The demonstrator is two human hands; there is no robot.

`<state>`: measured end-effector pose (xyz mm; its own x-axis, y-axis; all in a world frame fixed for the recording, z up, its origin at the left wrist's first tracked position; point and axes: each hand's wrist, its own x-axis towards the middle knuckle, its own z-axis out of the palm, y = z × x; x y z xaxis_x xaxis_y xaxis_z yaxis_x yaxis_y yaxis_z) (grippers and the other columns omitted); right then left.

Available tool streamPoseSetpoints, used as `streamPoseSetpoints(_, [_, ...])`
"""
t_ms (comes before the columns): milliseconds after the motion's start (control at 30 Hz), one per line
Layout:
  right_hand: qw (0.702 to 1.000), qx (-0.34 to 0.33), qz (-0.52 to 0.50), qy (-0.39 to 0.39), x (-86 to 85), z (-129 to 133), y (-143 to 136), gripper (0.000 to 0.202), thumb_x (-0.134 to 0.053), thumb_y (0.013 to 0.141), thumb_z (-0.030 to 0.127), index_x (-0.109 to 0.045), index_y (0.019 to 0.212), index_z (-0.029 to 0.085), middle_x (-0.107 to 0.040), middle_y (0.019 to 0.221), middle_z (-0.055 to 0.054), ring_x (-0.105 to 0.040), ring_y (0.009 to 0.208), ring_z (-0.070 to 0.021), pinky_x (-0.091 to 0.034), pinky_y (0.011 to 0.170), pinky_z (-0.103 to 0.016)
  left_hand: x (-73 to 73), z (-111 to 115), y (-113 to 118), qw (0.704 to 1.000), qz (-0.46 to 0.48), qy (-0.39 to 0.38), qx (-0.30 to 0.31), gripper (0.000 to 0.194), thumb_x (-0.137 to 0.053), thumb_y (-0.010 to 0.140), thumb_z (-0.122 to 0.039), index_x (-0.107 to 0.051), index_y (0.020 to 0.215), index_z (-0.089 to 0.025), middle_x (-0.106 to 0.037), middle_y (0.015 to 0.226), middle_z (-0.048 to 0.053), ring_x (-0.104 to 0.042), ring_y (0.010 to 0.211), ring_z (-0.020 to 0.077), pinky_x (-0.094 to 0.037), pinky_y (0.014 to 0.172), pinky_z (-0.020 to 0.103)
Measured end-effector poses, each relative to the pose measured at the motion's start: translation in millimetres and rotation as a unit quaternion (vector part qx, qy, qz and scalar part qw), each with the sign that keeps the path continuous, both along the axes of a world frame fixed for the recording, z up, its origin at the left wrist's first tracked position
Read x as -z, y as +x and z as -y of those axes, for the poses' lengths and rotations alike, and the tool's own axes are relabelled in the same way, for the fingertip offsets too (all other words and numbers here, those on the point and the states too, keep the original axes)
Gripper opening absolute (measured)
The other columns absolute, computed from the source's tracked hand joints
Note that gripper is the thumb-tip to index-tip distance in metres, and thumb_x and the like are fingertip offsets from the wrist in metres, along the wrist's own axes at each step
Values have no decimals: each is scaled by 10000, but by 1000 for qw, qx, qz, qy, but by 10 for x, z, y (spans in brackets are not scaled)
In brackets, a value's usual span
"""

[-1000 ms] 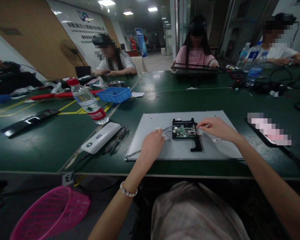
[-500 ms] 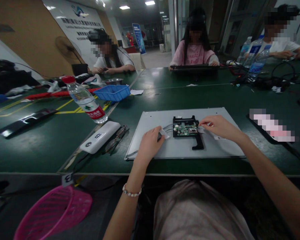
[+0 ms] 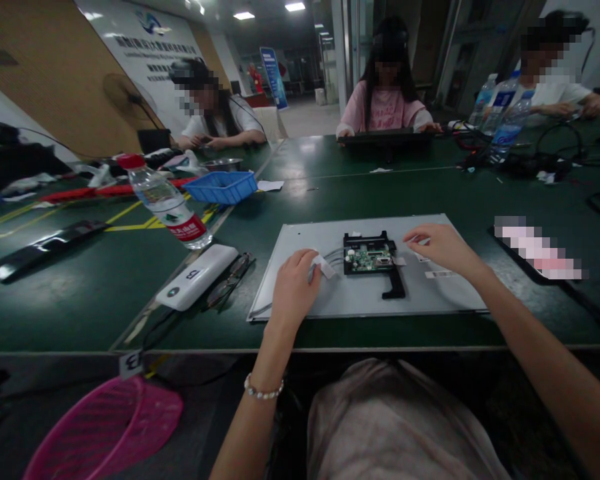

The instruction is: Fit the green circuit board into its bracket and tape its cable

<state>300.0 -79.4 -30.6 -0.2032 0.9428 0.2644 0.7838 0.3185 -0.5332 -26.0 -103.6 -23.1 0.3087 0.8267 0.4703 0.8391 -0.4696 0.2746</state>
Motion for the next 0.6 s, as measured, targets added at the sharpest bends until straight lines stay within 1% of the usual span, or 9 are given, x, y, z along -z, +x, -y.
streamPoseSetpoints(133, [999,-1,-35,-28,38,-24,47,213,-582,787,239,-714,950,205,-710,1008,-61,-659,855,-209,-504,760,-326,-23,15,-17,1000,22,18,5,244,-435,915,-195,-568,1118,-200,-605,1169,73,-558,1105,227,-441,994,395])
streamPoseSetpoints(233, [998,-15,-43,-42,25,-17,33,220,-581,778,217,-719,949,202,-711,1000,-70,-658,862,-212,-505,769,-333,-20,14,-34,999,28,26,-2,252,-424,917,-195,-569,1123,-204,-603,1158,71,-559,1097,224,-441,990,391])
streamPoseSetpoints(333, [997,-25,-49,-62,-3,0,7,225,-594,757,209,-725,939,205,-714,968,-65,-657,872,-216,-506,765,-326,-10,10,-35,999,20,26,4,245,-421,916,-194,-590,1093,-196,-609,1134,76,-563,1079,226,-442,982,395])
streamPoseSetpoints(467, [995,-31,-50,-84,-2,2,-17,225,-627,733,245,-731,929,207,-713,913,-50,-649,875,-216,-499,774,-321,-14,20,-8,1000,10,24,16,241,-421,922,-199,-606,1076,-204,-615,1134,70,-559,1086,222,-437,985,393])
streamPoseSetpoints(600, [994,-42,-22,-94,55,-20,-44,247,-653,733,311,-728,941,199,-701,950,-60,-632,877,-216,-490,780,-332,-30,39,24,999,2,26,20,243,-422,920,-190,-620,1061,-201,-622,1120,69,-561,1083,221,-438,979,385])
